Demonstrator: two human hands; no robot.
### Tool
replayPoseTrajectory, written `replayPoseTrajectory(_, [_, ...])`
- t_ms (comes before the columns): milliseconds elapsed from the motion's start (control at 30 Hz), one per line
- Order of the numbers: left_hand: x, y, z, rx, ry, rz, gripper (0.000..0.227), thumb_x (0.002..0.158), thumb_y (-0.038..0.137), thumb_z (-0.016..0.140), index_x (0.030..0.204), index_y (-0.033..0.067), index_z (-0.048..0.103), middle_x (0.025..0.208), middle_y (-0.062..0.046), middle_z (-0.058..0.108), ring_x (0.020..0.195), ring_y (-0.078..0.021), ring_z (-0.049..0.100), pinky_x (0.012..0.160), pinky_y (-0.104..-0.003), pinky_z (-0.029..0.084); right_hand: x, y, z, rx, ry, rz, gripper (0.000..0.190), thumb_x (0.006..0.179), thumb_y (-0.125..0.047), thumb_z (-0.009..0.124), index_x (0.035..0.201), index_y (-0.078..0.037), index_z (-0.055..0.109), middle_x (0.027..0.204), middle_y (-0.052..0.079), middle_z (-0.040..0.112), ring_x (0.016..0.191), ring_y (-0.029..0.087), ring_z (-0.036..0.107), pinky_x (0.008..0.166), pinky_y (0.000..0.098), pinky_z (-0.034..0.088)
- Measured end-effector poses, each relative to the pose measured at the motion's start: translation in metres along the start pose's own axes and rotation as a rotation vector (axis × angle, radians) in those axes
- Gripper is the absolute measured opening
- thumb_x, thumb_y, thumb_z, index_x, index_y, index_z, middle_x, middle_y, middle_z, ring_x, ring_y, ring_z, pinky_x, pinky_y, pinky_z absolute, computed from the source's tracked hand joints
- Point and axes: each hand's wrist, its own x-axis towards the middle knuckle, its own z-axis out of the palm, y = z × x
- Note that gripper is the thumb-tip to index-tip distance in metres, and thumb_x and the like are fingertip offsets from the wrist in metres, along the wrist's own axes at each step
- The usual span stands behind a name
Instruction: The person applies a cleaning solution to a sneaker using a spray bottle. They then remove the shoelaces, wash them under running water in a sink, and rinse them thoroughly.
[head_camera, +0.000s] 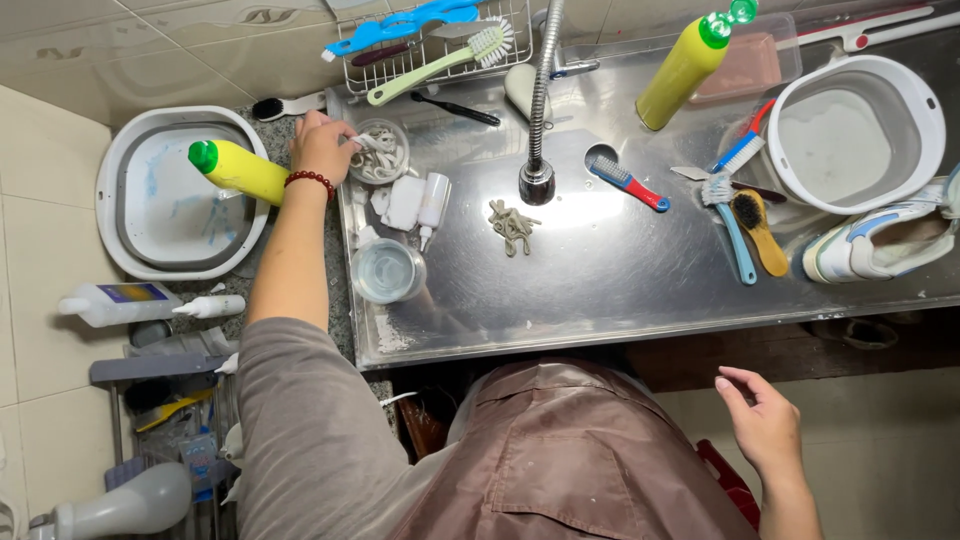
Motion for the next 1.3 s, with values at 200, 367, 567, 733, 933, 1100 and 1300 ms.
replayPoseTrajectory(200, [0.002,-0.012,-0.009,-0.118,0.048,0.046,0.013,0.088,0.02,0.081,0.096,0.0119,0.076,0.115,-0.009,0.055,0.114,-0.0299,0.052,0.097,-0.043,0.044,0.011,0.003,0.0,-0.006,-0.004,-0.071,0.034,0.094,-0.029,0.073,0.124,-0.015,0.076,0.091,0.007,0.077,0.079,0.014,0.066,0.076,0.0299,0.053])
replayPoseTrajectory(367, [-0.002,0.004,-0.019,-0.259,0.028,0.037,0.016,0.086,0.017,0.08,0.098,0.0085,0.073,0.112,-0.008,0.056,0.1,-0.0252,0.058,0.088,-0.038,0.05,0.014,0.0,0.001,0.006,-0.015,-0.081,0.033,0.094,-0.028,0.073,0.124,-0.014,0.076,0.09,0.007,0.077,0.077,0.013,0.065,0.075,0.0294,0.052])
replayPoseTrajectory(567, [0.004,0.005,-0.016,-0.429,0.025,0.08,0.014,0.087,0.012,0.076,0.095,0.0039,0.069,0.102,-0.007,0.061,0.091,-0.0187,0.062,0.082,-0.032,0.051,0.019,0.003,0.002,0.028,-0.03,-0.12,0.033,0.094,-0.027,0.073,0.123,-0.013,0.076,0.092,0.006,0.077,0.077,0.012,0.066,0.074,0.0286,0.052])
replayPoseTrajectory(733, [0.003,0.018,-0.03,-0.638,-0.012,0.023,0.01,0.089,0.008,0.069,0.096,0.0025,0.066,0.089,-0.001,0.065,0.084,-0.0119,0.06,0.078,-0.027,0.049,0.021,-0.004,0.001,0.02,-0.037,-0.121,0.033,0.094,-0.027,0.073,0.123,-0.013,0.076,0.091,0.007,0.077,0.076,0.013,0.066,0.073,0.0286,0.052])
replayPoseTrajectory(933, [0.006,0.022,-0.04,-0.843,-0.045,0.058,0.007,0.093,0.007,0.067,0.097,0.0026,0.064,0.087,0.002,0.062,0.079,-0.0064,0.055,0.073,-0.023,0.045,0.028,-0.006,0.002,0.01,-0.058,-0.104,0.032,0.094,-0.027,0.074,0.123,-0.014,0.077,0.087,0.009,0.076,0.075,0.014,0.065,0.073,0.0294,0.052])
replayPoseTrajectory(1100, [0.006,0.029,-0.046,-0.918,-0.069,0.078,0.005,0.093,0.006,0.066,0.097,0.0047,0.064,0.086,0.002,0.061,0.077,-0.0055,0.052,0.069,-0.022,0.043,0.034,-0.006,0.001,0.011,-0.06,-0.165,0.032,0.094,-0.027,0.073,0.122,-0.013,0.076,0.089,0.007,0.077,0.076,0.013,0.067,0.073,0.0286,0.053])
replayPoseTrajectory(1300, [0.003,0.037,-0.051,-0.726,0.079,0.018,0.008,0.092,0.009,0.068,0.097,0.0041,0.065,0.089,-0.001,0.071,0.082,-0.009,0.068,0.077,-0.025,0.055,0.041,-0.006,0.002,0.0,-0.082,-0.185,0.032,0.094,-0.027,0.073,0.123,-0.013,0.076,0.088,0.008,0.076,0.074,0.013,0.065,0.073,0.0293,0.053])
